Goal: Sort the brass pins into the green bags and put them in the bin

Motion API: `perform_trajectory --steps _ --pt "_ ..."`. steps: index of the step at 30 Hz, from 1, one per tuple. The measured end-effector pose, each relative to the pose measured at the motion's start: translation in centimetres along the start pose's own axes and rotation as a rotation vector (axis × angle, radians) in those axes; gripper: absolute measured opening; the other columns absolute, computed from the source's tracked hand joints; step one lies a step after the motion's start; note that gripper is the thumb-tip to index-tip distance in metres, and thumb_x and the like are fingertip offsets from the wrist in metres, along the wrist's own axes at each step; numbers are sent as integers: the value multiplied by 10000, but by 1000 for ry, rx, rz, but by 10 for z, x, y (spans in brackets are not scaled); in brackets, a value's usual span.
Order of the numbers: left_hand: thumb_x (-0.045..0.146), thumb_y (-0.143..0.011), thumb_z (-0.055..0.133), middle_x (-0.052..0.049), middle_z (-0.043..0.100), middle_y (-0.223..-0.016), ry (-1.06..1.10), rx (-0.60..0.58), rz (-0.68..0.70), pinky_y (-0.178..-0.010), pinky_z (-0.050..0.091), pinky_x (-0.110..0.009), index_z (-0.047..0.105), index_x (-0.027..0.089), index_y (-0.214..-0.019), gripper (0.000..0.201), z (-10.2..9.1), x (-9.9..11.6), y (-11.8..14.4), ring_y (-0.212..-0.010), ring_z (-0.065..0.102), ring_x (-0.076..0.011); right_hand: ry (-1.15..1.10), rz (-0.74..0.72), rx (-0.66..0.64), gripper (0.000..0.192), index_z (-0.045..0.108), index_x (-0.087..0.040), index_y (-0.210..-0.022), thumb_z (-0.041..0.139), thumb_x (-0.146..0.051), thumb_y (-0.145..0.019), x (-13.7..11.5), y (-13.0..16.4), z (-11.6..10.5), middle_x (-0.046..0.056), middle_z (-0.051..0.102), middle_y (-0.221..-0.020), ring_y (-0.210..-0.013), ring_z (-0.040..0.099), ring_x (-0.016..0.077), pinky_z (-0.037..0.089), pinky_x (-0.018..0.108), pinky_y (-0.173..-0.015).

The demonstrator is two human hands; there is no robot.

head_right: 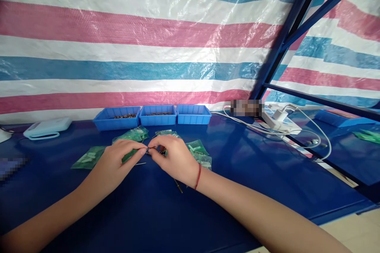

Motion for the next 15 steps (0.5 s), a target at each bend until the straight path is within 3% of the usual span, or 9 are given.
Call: perform_trajectory --steps 5,9,15 --pt "313 -908 498 7 714 -842 124 9 -11 -722 465 -341 674 251 -901 186 -1 7 1 -793 636 -198 -260 89 6 69 655 -200 -880 613 -208 -826 0 1 -2 2 666 -801 -670 566 118 445 248 -602" --pt "317 -893 518 13 707 -821 209 43 -68 -689 484 -305 673 250 -886 170 -5 11 3 -751 641 -177 -506 187 23 144 644 -187 -904 643 -301 -815 1 2 -2 14 654 -804 -689 589 128 479 275 -639" --pt "305 -842 582 19 701 -816 291 158 -141 -646 502 -281 675 255 -899 120 -9 10 4 -680 611 -153 -624 254 -2 148 629 -166 -825 645 -313 -821 2 1 -2 2 638 -741 -680 591 113 468 254 -631"
Point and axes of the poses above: each hand's wrist, its own y-axis away from the middle knuckle, its own z-axis out of the palm, x = y × z, the point moved 4 cm from there along -y, towards the middle knuckle
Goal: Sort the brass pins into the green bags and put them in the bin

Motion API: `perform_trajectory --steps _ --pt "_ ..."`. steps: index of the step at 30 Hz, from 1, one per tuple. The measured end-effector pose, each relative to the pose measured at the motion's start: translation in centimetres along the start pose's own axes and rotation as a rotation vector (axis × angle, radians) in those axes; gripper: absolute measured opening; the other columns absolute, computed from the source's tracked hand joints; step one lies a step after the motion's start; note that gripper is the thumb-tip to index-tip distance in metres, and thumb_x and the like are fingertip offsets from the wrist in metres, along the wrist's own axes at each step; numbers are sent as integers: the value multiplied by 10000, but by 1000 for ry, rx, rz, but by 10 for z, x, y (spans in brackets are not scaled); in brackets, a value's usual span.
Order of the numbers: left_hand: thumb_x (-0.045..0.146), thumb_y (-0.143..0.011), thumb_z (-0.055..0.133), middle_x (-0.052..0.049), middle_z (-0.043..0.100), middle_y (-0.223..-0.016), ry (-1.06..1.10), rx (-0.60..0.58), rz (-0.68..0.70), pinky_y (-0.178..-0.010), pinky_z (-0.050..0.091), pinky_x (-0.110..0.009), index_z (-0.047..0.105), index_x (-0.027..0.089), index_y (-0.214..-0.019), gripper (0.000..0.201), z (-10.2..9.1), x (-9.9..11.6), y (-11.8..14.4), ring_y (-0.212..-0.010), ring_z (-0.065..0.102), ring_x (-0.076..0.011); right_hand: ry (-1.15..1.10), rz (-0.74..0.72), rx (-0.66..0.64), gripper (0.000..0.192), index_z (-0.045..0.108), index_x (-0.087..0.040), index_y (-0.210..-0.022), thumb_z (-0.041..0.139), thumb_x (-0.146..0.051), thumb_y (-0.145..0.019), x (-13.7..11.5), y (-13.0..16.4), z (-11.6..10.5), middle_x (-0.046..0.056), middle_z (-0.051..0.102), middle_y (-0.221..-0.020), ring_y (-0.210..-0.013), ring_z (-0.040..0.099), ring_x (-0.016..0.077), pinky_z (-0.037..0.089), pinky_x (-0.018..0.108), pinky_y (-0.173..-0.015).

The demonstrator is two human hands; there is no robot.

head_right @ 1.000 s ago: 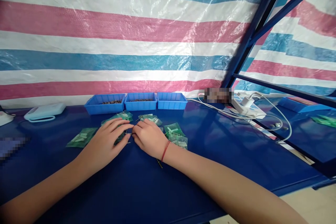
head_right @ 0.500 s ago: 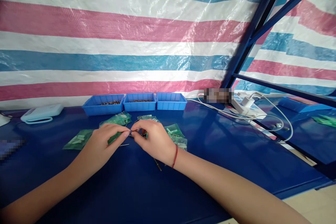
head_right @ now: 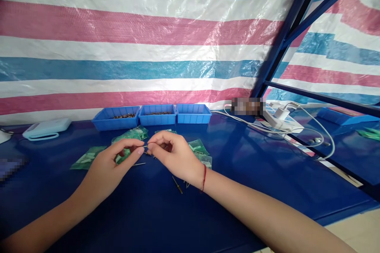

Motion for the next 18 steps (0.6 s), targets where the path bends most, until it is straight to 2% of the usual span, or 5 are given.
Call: perform_trajectory --steps 6,14,18 --pt "302 -827 613 17 709 -832 127 35 -85 -655 500 -289 682 249 -919 127 -1 -4 -1 -683 605 -149 -62 112 -70 193 641 -169 -904 642 -345 -827 5 0 6 29 679 -804 -683 597 113 459 237 -587" --pt "315 -845 601 15 704 -832 221 24 -89 -671 505 -303 687 252 -926 134 -3 -4 1 -707 630 -156 -46 121 -113 204 667 -175 -857 616 -372 -850 6 0 11 37 685 -821 -695 590 115 455 239 -602" --pt "316 -844 601 15 708 -848 202 29 -79 -683 507 -306 689 254 -919 131 -3 -4 1 -718 631 -157 -72 128 -110 188 661 -174 -870 622 -356 -846 7 0 11 32 682 -817 -696 591 112 449 232 -598"
Point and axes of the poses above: each hand's wrist, its own y-axis away from the middle knuckle, its own z-axis out of the palm, x = y × z, the point moved 4 cm from there along -y, towards the middle knuckle
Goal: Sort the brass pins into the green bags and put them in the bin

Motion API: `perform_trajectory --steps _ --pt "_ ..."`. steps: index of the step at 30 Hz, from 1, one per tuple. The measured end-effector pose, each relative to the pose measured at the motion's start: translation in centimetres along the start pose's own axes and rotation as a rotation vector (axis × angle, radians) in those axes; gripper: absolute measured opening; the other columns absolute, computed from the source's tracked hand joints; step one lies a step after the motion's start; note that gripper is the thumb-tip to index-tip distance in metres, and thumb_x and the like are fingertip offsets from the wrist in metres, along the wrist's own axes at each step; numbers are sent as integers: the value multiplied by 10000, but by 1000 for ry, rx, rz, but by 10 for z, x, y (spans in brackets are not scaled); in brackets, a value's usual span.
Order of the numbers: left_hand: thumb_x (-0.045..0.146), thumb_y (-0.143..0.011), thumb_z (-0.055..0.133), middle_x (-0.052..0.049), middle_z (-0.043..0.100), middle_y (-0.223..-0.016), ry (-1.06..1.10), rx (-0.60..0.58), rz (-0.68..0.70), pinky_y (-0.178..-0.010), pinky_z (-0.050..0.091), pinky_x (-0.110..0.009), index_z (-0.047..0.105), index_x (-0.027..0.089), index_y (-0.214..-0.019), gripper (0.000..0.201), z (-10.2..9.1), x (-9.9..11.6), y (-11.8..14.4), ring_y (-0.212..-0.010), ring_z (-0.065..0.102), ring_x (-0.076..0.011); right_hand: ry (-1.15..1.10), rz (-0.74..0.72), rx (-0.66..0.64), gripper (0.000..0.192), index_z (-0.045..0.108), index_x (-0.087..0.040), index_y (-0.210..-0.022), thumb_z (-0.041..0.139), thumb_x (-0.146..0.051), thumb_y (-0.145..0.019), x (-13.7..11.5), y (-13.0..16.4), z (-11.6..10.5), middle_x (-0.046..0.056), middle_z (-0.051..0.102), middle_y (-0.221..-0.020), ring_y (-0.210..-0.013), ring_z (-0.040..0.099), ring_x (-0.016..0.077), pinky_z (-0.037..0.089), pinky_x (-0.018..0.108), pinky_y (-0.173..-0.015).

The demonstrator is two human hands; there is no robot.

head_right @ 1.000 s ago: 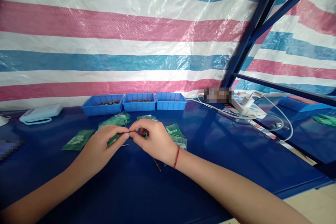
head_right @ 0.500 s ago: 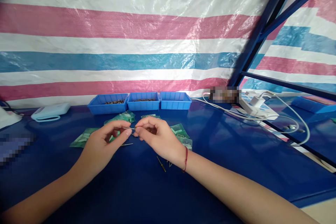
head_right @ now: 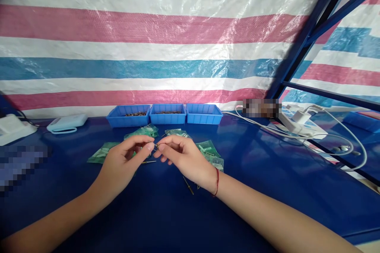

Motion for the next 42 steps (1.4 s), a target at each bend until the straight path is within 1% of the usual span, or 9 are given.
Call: perform_trajectory --steps 10,13,16,20,23,25,29,34,42 --pt "341 -864 567 8 712 -865 -105 -59 -22 -680 509 -319 676 253 -929 154 3 -4 -3 -728 642 -175 66 -128 144 112 618 -179 -849 650 -274 -799 -6 1 -8 -8 619 -748 -653 575 106 451 244 -589" --pt "321 -872 560 -17 699 -958 -233 -78 47 -763 505 -342 621 244 -1081 231 5 -6 -3 -841 641 -194 302 -292 268 77 619 -180 -847 600 -252 -826 -21 -8 -19 0 618 -747 -649 560 113 449 251 -595" --pt "301 -887 546 -50 662 -1099 -428 -164 218 -897 450 -417 585 234 -1158 282 10 -9 -1 -1035 584 -234 624 -451 439 78 622 -179 -848 549 -206 -842 -34 -32 -35 9 644 -776 -692 580 122 457 249 -636" --pt "334 -903 534 -52 634 -1187 -675 -330 330 -917 400 -496 620 247 -1153 279 19 -17 5 -1147 501 -295 901 -462 501 139 611 -169 -911 478 -168 -868 -31 -87 -54 38 675 -860 -753 607 147 464 274 -709" --pt "325 -920 513 -43 634 -1199 -749 -402 341 -906 395 -496 639 243 -1140 267 21 -20 7 -1164 481 -305 985 -429 461 175 620 -150 -968 508 -130 -835 -18 -115 -58 91 674 -948 -854 614 205 453 336 -787" --pt "294 -937 484 -39 634 -1199 -764 -417 346 -902 394 -487 652 240 -1121 255 21 -20 8 -1160 483 -298 1040 -409 408 215 627 -128 -1008 543 -124 -810 -11 -116 -54 128 661 -985 -909 602 244 441 379 -829" --pt "224 -958 433 -42 640 -1158 -754 -434 361 -885 402 -473 661 230 -1084 261 21 -21 7 -1107 526 -270 1092 -423 263 216 637 -144 -1035 543 -181 -844 -7 -74 -29 96 659 -997 -929 585 226 444 357 -849" --pt "151 -955 404 -62 641 -1060 -709 -451 386 -857 432 -440 651 185 -1010 256 23 -26 7 -1000 567 -244 1163 -407 -47 166 672 -140 -922 517 -183 -883 -1 -9 5 79 655 -928 -883 580 197 442 345 -858" --pt "153 -952 419 -39 652 -949 -616 -442 354 -828 453 -387 602 184 -952 185 24 -25 5 -910 564 -215 1180 -320 -110 183 696 -133 -913 523 -196 -907 18 2 5 84 655 -904 -861 562 196 452 344 -813"
Point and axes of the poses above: each hand's wrist, its own y-axis away from the middle knuckle, its own z-axis out of the palm, x = y × z, the point moved 4 cm from there along -y, towards the middle knuckle
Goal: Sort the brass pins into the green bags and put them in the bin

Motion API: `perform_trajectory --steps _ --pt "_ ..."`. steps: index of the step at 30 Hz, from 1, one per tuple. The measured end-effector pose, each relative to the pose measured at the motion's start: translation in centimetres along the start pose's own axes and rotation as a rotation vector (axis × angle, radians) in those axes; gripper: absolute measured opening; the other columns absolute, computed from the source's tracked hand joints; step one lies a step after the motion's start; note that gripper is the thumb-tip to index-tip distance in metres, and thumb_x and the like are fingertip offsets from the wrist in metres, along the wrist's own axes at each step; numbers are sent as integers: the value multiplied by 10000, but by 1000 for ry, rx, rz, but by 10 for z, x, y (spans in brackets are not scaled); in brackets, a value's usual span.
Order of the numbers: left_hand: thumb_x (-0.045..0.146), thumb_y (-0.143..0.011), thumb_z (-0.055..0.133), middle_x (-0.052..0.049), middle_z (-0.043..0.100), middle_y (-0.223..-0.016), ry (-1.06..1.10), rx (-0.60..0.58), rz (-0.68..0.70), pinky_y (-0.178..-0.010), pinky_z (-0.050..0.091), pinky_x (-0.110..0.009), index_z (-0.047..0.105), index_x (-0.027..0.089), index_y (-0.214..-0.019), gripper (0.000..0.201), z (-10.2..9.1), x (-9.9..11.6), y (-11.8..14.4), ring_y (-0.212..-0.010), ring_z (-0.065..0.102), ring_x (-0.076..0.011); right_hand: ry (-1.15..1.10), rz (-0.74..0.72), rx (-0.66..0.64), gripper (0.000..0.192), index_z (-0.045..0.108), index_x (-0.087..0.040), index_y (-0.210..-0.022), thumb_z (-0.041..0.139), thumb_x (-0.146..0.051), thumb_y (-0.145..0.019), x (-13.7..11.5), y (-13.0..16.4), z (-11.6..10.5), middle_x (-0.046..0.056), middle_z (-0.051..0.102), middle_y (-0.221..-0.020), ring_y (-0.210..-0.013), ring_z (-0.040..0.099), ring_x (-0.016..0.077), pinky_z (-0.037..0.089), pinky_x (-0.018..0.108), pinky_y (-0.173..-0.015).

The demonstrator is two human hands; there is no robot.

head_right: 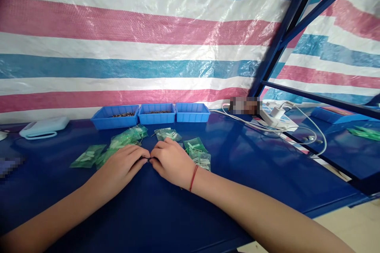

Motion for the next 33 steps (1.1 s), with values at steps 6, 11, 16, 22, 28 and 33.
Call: perform_trajectory --steps 6,11,16,22,28,33 --pt "265 -940 489 -62 644 -1018 -139 -25 -36 -841 425 -443 635 180 -1015 185 -3 -2 -1 -977 533 -269 -59 32 46 178 698 -154 -861 526 -178 -894 -2 3 -1 61 659 -870 -835 548 181 445 329 -800" --pt "251 -963 433 -55 634 -937 -156 -74 -21 -790 422 -422 649 180 -936 229 -1 -2 -1 -902 548 -253 -101 76 67 157 690 -150 -943 567 -204 -863 -3 7 -2 61 668 -903 -854 536 195 443 340 -814" --pt "250 -962 437 -28 653 -920 -102 -21 -32 -808 394 -417 636 210 -923 207 -5 -1 -2 -938 565 -250 -150 83 104 127 667 -159 -938 607 -205 -836 -3 8 -2 47 674 -905 -851 534 197 435 341 -812" --pt "340 -931 481 29 659 -772 314 86 -201 -686 436 -301 584 224 -863 169 -17 0 -5 -712 611 -163 -333 94 271 142 620 -191 -1005 596 -192 -865 -7 11 -16 5 682 -889 -807 579 155 441 298 -778" --pt "401 -861 563 6 678 -746 700 124 -330 -660 499 -277 597 205 -831 201 -14 -3 -6 -727 657 -171 -381 85 268 97 656 -208 -863 564 -195 -892 -11 13 -28 -3 696 -803 -742 595 148 451 277 -715" --pt "392 -801 628 -14 708 -794 855 179 -403 -712 557 -288 646 196 -923 231 -17 -1 -7 -761 686 -177 -560 189 309 111 655 -192 -852 548 -188 -884 -6 12 -33 5 683 -787 -705 598 132 456 258 -669"
Point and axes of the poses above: each hand's wrist, its own y-axis away from the middle knuckle, its own z-axis out of the palm, x = y × z, the point moved 4 cm from there along -y, towards the middle knuckle
